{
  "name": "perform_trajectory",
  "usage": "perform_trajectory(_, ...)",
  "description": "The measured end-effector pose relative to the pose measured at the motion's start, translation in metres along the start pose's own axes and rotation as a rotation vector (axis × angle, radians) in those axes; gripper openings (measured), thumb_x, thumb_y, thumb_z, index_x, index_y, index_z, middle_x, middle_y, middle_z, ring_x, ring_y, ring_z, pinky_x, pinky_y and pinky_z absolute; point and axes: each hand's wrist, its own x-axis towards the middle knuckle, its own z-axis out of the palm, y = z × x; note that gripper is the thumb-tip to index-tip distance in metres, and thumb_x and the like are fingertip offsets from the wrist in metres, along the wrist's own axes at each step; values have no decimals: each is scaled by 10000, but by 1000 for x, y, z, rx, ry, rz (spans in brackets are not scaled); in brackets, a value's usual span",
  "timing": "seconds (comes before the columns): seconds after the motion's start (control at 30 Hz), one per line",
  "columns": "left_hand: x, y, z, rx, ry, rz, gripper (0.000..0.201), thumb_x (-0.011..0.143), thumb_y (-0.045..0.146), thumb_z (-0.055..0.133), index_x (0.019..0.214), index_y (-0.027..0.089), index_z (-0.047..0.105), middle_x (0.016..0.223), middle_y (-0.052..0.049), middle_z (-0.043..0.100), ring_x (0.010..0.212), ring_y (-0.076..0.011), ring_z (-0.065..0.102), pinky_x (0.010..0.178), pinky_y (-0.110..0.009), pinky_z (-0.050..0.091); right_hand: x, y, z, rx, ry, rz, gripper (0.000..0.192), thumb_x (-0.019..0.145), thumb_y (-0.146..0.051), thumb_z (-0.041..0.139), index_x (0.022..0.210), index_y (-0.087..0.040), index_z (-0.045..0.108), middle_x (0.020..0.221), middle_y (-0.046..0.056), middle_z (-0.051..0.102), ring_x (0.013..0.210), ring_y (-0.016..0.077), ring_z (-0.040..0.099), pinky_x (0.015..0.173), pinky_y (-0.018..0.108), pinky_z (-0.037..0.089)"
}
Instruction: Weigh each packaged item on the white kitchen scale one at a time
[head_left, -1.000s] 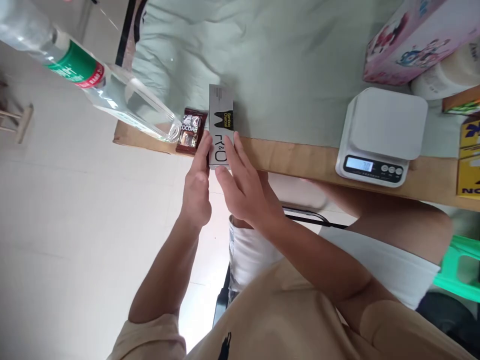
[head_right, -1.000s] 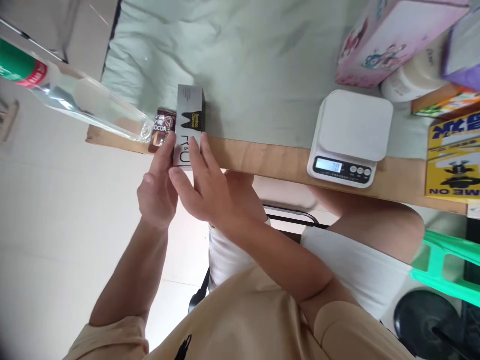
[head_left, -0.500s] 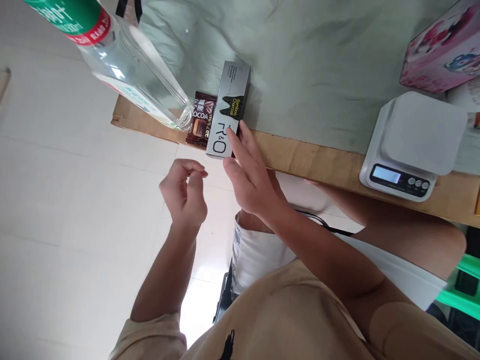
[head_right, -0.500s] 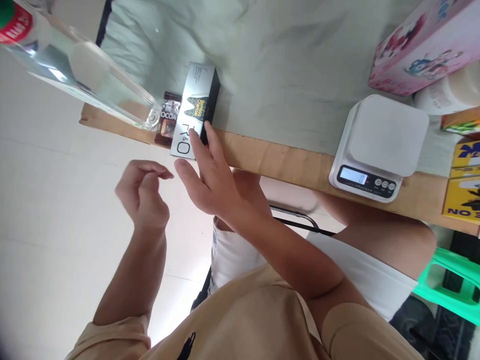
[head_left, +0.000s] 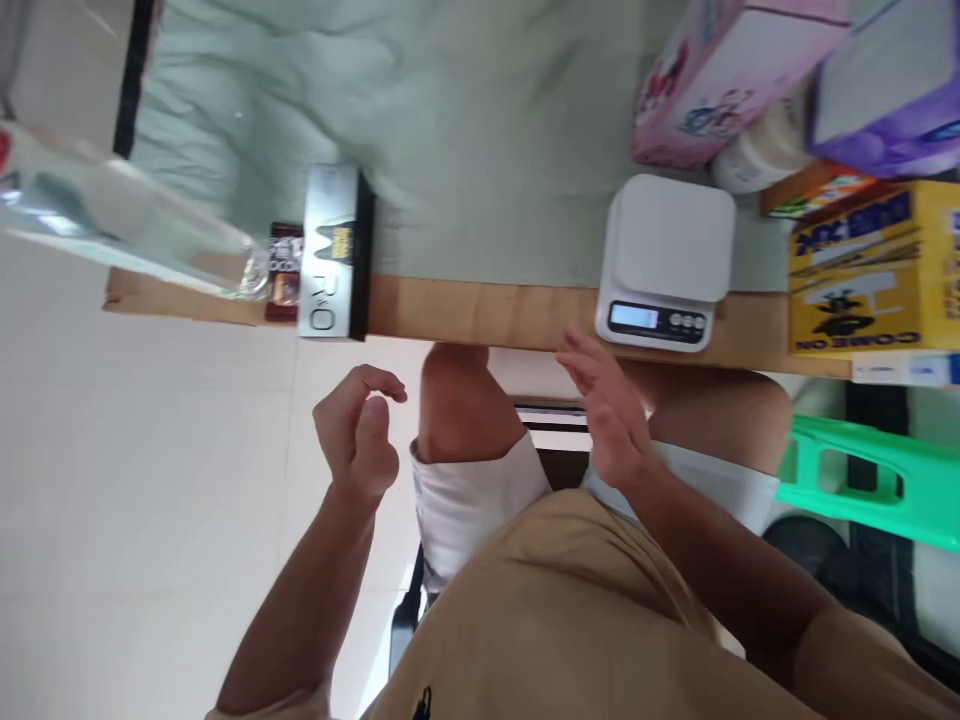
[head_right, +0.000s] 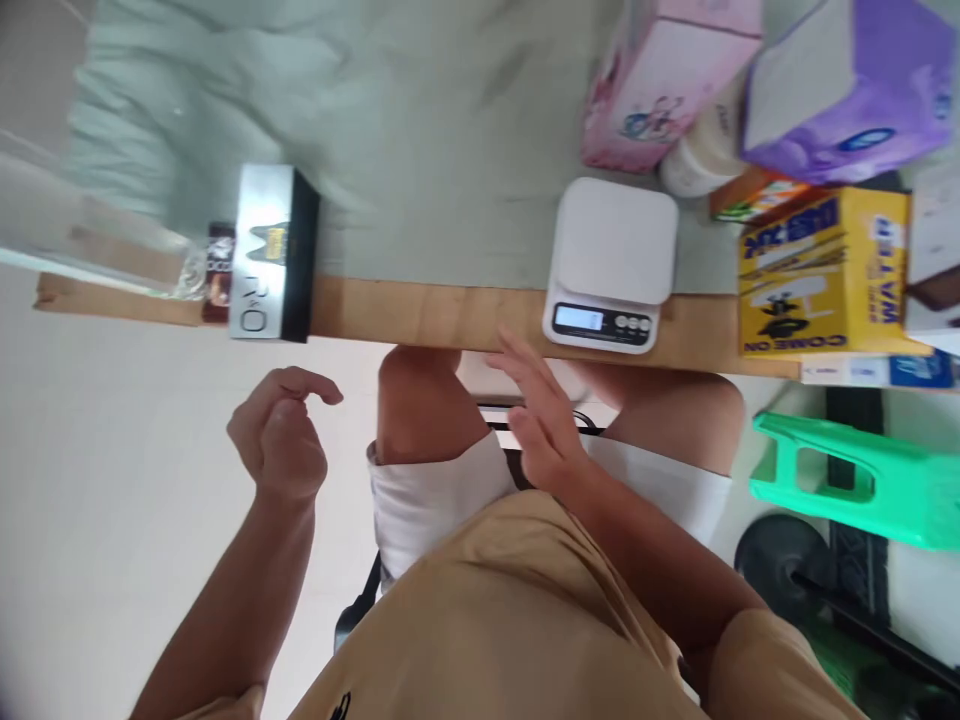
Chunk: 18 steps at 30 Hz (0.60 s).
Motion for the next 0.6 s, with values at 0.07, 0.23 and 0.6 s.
perform_trajectory(0.07,0,17,27,1,-131,59,342,1001,477,557,799,238,695,698,-36,670,593,-180,555,558,-373,437,-20,7,-39,30,172,47,435,1033,-487,543,1397,-312,705,1686,83,551,1603,277,532,1324,547,494)
perform_trajectory(0.23,-1,65,120,-84,-465,225,298,1057,369,493,856,215,650,725,-29,684,634,-166,620,589,-330,474,-58,9,-127,-38,602,157,457,960,-581,565,1206,-241,745,1571,133,637,1473,289,647,1282,563,523)
perform_trajectory(0.6,16,188,336,-345,-727,557,299,1067,471,482,1167,221,613,1219,-141,723,1191,-295,699,1057,-493,607,-43,-40,-253,-209,1190,-42,415,714,-238,610,1072,-370,774,1393,7,719,1492,291,616,1371,609,370)
